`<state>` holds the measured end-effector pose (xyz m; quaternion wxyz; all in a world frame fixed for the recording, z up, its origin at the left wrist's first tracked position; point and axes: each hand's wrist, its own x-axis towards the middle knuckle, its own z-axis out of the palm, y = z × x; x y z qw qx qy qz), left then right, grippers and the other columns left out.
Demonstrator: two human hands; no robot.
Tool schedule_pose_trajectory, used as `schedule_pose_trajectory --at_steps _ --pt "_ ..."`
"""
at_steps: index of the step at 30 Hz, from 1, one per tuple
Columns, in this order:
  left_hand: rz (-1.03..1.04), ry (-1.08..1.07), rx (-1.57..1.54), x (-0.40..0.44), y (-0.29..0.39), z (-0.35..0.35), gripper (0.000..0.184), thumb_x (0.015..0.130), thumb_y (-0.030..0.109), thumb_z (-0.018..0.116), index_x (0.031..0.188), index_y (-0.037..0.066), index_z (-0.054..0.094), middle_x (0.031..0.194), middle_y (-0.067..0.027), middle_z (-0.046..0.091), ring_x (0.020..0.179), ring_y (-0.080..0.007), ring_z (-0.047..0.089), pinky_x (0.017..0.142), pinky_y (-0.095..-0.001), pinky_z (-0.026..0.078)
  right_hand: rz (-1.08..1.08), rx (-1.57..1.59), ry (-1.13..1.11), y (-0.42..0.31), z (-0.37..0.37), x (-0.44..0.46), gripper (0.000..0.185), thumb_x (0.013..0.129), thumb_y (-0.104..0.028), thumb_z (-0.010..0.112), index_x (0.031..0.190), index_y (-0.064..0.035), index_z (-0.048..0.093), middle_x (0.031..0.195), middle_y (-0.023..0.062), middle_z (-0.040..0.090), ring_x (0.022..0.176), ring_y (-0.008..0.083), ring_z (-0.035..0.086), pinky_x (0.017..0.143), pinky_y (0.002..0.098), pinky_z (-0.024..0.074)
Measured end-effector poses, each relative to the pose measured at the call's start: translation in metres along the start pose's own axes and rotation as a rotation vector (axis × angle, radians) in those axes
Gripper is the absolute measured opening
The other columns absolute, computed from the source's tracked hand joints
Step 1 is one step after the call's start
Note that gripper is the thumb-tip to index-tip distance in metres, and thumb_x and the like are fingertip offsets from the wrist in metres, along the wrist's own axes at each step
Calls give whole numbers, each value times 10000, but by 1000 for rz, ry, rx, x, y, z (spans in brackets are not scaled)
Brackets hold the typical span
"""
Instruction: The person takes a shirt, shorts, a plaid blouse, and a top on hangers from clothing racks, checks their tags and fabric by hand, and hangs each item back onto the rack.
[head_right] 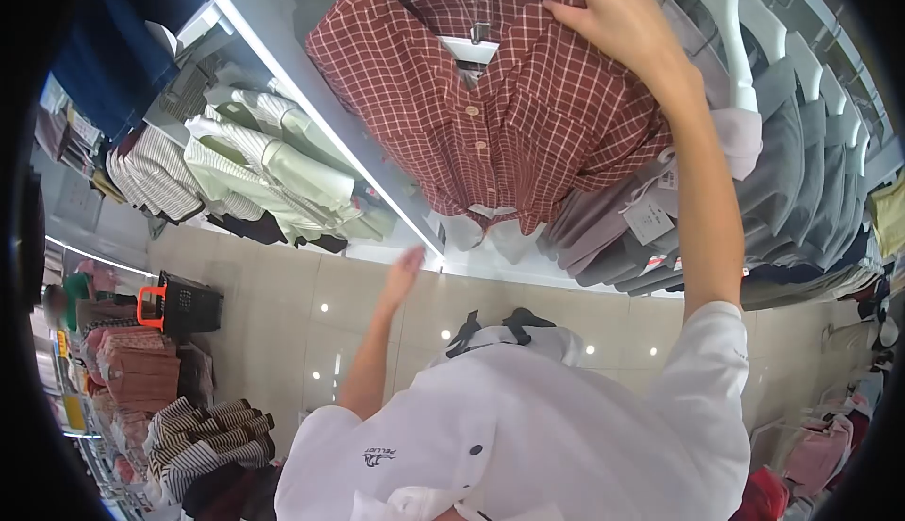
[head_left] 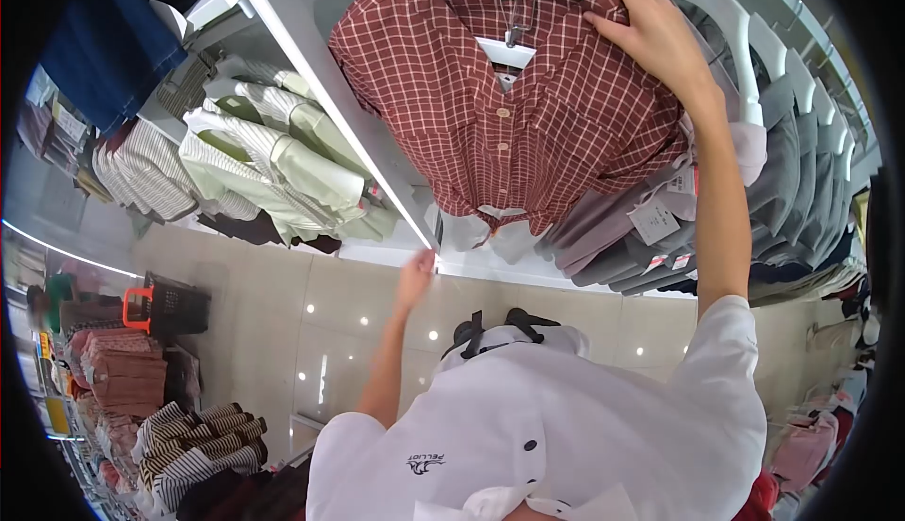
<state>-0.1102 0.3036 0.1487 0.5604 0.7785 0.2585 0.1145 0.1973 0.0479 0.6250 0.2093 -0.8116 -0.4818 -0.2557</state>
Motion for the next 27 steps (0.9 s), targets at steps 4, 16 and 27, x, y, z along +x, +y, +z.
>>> schedule_pose_trajectory --at_steps 4,16,27 --pt "231 172 -124 60 103 -66 495 989 266 620 1387 -6 504 1347 -171 592 1267 -229 548 1032 -345 440 -52 -16 87 -3 2 -2 373 906 -245 689 1237 -114 579 864 149 708 760 298 692 652 369 500" --pt "294 -200 -269 105 187 -94 843 895 281 742 1504 -51 262 1492 -184 421 1349 -266 440 1112 -357 368 19 -4 195 -53 -27 -4 276 820 -135 729 1038 -20 608 764 141 621 666 215 585 630 344 461" --pt "202 -59 -443 59 159 -114 577 840 209 794 1292 -60 555 1267 -129 629 1127 -207 594 1013 -342 434 -15 106 159 -94 -58 9 271 832 -103 743 1040 2 606 784 -12 558 725 80 484 657 256 424"
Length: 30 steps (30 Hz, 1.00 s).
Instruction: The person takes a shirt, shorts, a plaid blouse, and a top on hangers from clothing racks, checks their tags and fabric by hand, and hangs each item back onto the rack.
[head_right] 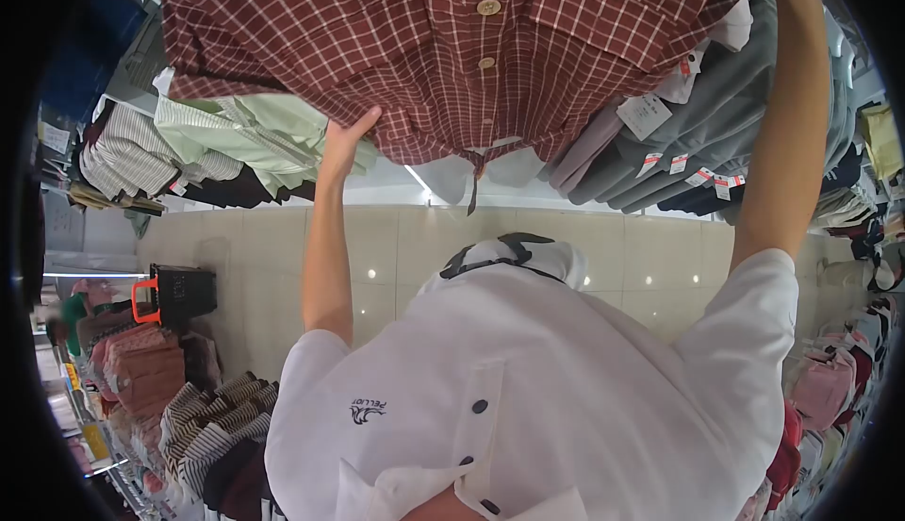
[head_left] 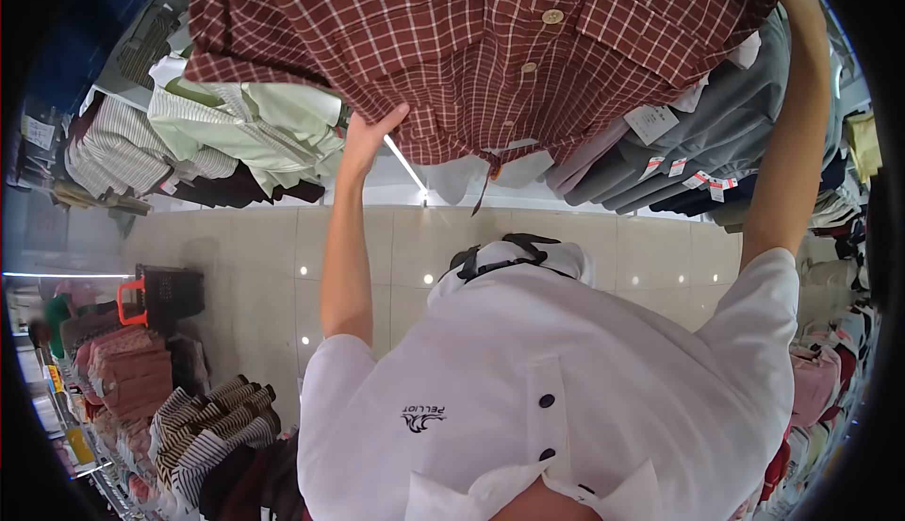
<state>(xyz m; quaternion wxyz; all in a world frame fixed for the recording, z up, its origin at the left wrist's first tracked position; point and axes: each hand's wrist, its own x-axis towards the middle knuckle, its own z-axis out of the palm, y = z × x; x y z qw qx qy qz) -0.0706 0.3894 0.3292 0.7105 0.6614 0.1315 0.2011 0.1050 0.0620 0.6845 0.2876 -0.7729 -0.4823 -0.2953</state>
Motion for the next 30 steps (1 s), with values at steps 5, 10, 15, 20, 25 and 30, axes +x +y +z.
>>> schedule_pose_trajectory --at_steps 5,10,15,20,25,30 --pt "35 70 -214 -42 -13 -35 665 848 134 761 1400 -44 436 1367 -128 548 1229 -231 544 1067 -359 394 -96 -8 -1 -9 -5 5 327 837 -118 741 1119 -2 621 806 2 590 743 87 510 674 260 438" --pt "-85 133 -350 -104 -30 -57 619 891 113 717 1422 9 417 1363 -117 541 1225 -219 546 1041 -365 425 -33 -130 -155 -31 -6 -28 340 828 -194 762 1067 -9 607 811 88 605 754 139 542 687 311 451" --pt "-125 174 -323 -154 -40 -63 564 912 128 698 1403 14 444 1325 -110 575 1183 -204 578 996 -356 465 -146 -18 -167 -27 19 -63 340 835 -210 753 1069 -11 607 936 129 649 833 216 614 736 347 484" --pt "-87 248 -334 -184 -39 -56 526 919 144 698 1376 3 481 1320 -99 581 1172 -195 580 1001 -346 451 10 37 -250 -38 8 -82 317 824 -186 743 1059 -22 606 800 121 625 731 209 589 701 335 470" --pt "-78 344 -292 -205 -23 -45 518 925 157 700 1364 -23 495 1331 -93 577 1158 -190 583 1010 -351 439 -123 87 -202 -40 -1 -89 302 825 -178 738 1048 -29 600 813 146 632 738 259 611 703 351 475" --pt "-96 353 -147 -213 -7 -45 607 930 158 694 1436 -21 412 1407 -133 521 1243 -222 527 1042 -378 414 -118 148 -191 -46 -1 -84 306 832 -184 731 1065 -38 598 816 157 642 749 280 632 704 363 486"
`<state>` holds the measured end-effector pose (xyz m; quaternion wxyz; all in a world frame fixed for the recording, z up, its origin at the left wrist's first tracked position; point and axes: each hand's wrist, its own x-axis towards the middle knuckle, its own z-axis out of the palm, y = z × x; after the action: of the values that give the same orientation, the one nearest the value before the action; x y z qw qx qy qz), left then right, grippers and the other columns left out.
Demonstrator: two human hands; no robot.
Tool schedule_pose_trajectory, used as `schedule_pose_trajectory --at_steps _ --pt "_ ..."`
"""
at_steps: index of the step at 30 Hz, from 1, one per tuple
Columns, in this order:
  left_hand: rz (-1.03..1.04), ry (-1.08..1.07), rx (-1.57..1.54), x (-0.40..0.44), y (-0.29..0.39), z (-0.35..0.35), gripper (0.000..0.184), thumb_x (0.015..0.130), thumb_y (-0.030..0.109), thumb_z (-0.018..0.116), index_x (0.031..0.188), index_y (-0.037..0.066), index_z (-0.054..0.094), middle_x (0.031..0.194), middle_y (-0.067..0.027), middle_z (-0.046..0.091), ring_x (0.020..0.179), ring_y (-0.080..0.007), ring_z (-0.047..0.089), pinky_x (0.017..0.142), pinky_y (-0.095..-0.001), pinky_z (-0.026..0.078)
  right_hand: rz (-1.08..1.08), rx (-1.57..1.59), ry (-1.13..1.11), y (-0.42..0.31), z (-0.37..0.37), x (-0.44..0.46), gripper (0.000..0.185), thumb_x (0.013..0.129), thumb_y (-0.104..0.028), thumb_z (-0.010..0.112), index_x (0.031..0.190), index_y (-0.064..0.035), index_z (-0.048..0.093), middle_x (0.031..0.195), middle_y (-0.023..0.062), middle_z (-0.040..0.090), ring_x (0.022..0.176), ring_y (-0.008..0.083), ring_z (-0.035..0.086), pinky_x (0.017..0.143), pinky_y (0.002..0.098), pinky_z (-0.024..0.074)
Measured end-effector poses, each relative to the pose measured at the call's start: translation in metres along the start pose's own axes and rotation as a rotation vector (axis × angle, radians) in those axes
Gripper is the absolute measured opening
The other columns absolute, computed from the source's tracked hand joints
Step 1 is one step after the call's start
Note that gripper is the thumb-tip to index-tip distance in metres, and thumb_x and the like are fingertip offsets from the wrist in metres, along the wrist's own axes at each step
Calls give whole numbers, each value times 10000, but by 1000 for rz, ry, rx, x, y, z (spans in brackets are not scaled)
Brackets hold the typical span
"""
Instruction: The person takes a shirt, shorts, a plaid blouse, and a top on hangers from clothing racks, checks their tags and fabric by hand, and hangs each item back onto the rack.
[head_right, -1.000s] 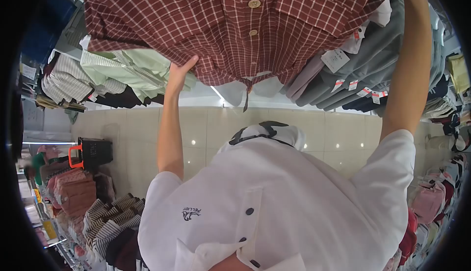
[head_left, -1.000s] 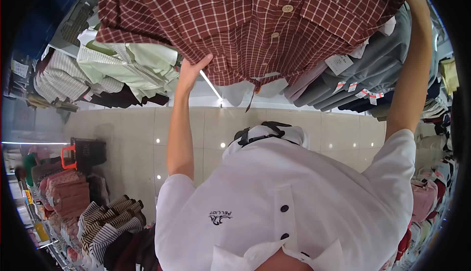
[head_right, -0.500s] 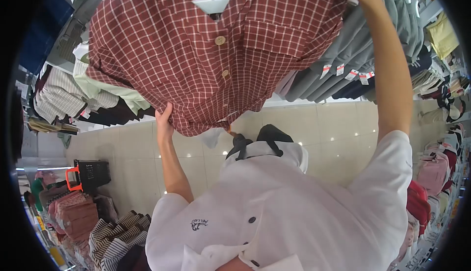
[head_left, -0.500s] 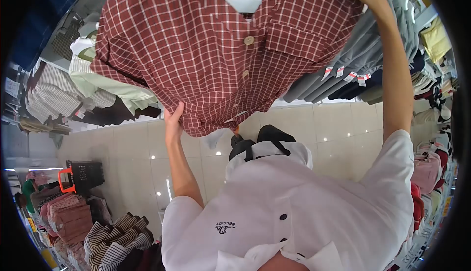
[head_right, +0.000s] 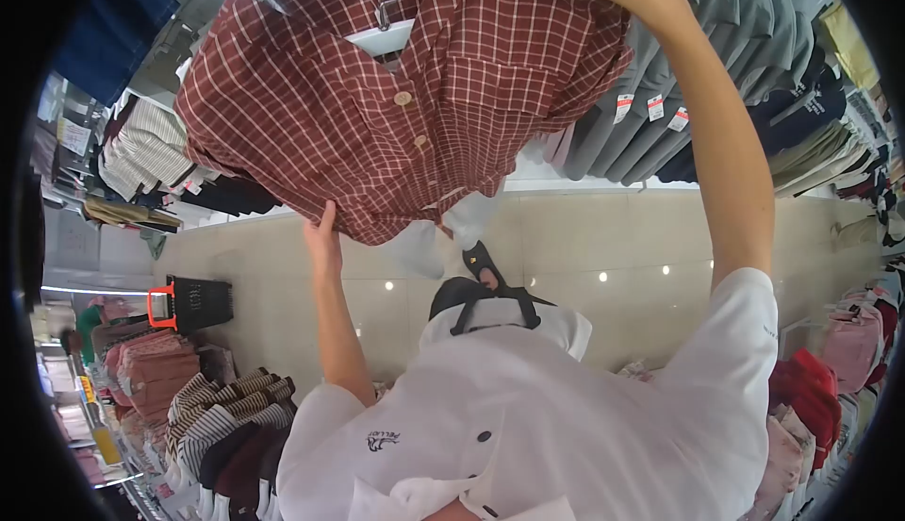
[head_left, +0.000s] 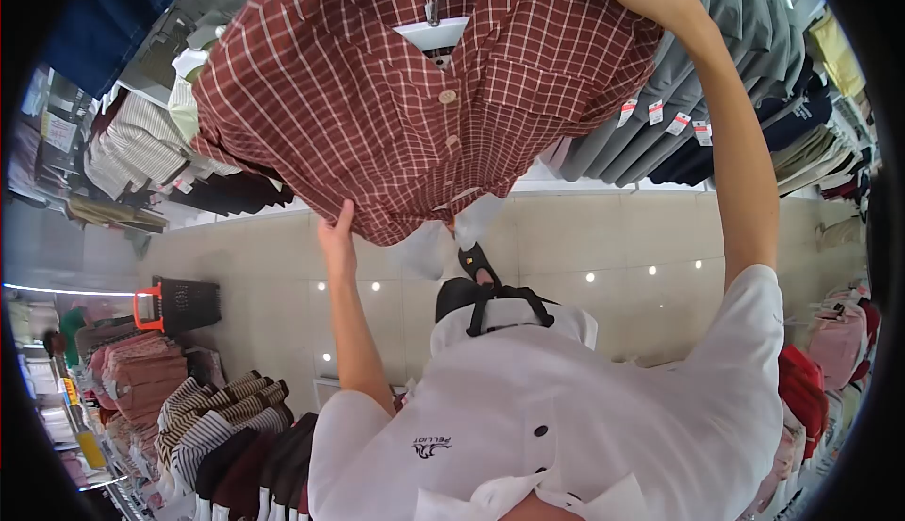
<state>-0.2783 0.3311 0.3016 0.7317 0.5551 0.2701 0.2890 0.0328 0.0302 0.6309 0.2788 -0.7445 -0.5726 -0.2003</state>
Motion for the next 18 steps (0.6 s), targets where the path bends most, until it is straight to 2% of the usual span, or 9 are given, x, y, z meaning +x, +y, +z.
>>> schedule_pose_trajectory --at_steps 1,3,4,6,9,11,13,15,18 --pt "100 35 -20 -5 -2 -7 644 929 149 691 1460 -14 366 1438 -146 482 1272 -238 498 1046 -389 411 -24 -7 22 -6 3 -5 308 833 -185 729 1072 -42 597 814 158 644 749 283 635 703 366 489" --pt "270 106 -63 -19 24 -3 723 927 131 683 1508 0 274 1502 -174 404 1330 -270 441 1053 -412 405 147 53 -101 -19 4 2 316 834 -188 723 1078 -42 584 819 161 659 758 298 662 682 374 500" --pt "299 201 -108 -24 43 -9 789 911 93 672 1532 26 190 1531 -196 328 1364 -304 388 1077 -449 378 145 72 -140 -24 7 5 322 830 -190 722 1081 -43 583 818 161 661 760 307 666 678 384 504" --pt "527 421 -90 -25 75 -25 740 899 81 661 1508 23 243 1477 -189 389 1320 -300 430 1099 -463 349 159 50 -218 -30 10 9 343 815 -192 717 1093 -46 578 808 158 668 755 335 674 667 412 517" --pt "763 474 303 -29 145 2 644 887 93 666 1447 7 361 1412 -185 455 1280 -306 456 1105 -464 332 140 -6 -231 -41 22 16 344 811 -183 709 1103 -56 579 805 161 674 751 344 675 673 413 526" --pt "968 285 1006 -29 196 25 555 875 127 693 1362 -23 472 1374 -191 494 1253 -330 469 1077 -459 363 114 -11 -236 -45 28 23 335 814 -180 706 1098 -57 580 805 157 678 749 336 678 671 407 527" --pt "1069 40 1070 -21 221 62 555 844 172 749 1316 -18 529 1382 -190 490 1284 -362 441 1061 -446 375 115 -2 -271 -52 27 22 326 816 -177 704 1092 -58 580 806 151 680 746 324 682 667 399 528" --pt "1225 51 1146 2 239 93 593 818 252 788 1321 45 551 1239 -181 597 1140 -317 570 930 -400 470 154 19 -347 -60 23 31 317 816 -173 702 1086 -58 581 808 144 682 741 308 686 660 389 528" --pt "600 -127 1247 22 261 107 514 854 286 761 1274 52 578 1045 -162 694 873 -249 673 790 -341 508 99 -6 -364 -72 18 40 300 821 -172 698 1077 -63 585 785 124 669 711 289 676 636 373 515"
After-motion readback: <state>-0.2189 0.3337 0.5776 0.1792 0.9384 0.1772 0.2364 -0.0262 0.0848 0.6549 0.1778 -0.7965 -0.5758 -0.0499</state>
